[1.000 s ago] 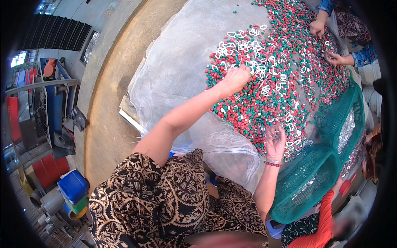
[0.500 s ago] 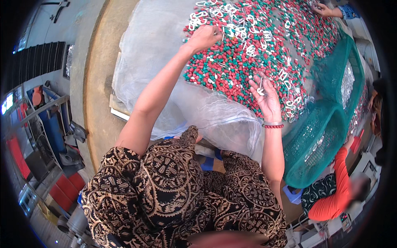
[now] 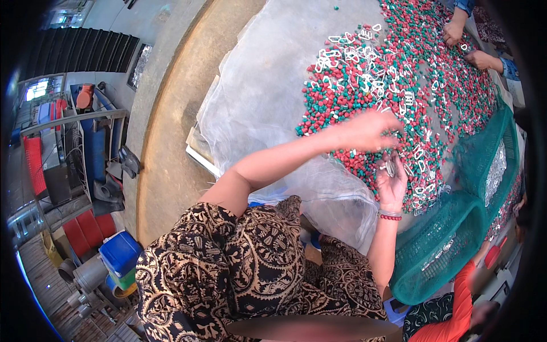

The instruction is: The person sorts small red, green, and white plastic pieces from a large pile on a table, picking them by hand and placing them into a green basket. The person occasionally uses a small metal tool to handle the pieces.

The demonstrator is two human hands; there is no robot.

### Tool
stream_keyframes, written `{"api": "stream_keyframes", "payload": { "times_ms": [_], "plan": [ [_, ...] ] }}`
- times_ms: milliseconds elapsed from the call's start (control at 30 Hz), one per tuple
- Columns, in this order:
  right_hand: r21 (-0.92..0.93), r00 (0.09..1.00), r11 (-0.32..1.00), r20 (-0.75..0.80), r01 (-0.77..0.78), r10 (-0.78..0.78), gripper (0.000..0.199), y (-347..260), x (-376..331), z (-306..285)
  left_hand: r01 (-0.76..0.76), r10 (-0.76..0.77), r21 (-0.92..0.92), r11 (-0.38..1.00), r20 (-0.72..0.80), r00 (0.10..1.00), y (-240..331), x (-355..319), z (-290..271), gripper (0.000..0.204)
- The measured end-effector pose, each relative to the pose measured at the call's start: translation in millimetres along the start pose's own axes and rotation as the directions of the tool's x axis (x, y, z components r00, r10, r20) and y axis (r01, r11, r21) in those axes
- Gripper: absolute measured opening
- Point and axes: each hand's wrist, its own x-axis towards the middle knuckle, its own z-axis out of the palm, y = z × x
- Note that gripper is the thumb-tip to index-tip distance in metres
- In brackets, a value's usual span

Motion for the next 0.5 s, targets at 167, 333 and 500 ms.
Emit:
{"api": "stream_keyframes", "payload": {
  "times_ms": [167, 333, 500],
  "plan": [
    [-0.541, 0.977, 0.833, -0.092, 0.114, -0.193, 0.028, -16, -14, 6, 0.507, -0.408, 0.425, 0.750, -0.306, 0.860, -106, -35, -90, 0.034],
    [-0.666, 0.958, 0.738, -0.130, 0.108, -0.257, 0.027, -27, -20, 8, 0.356, -0.308, 0.683, 0.638, -0.198, 0.931, -153, -53, -91, 0.038],
    [-0.810, 0.883, 0.572, -0.166, 0.132, -0.439, 0.025, -65, -24, -7, 0.236, -0.314, 0.855, 0.462, -0.091, 0.945, -151, -30, -70, 0.036]
  ]
}}
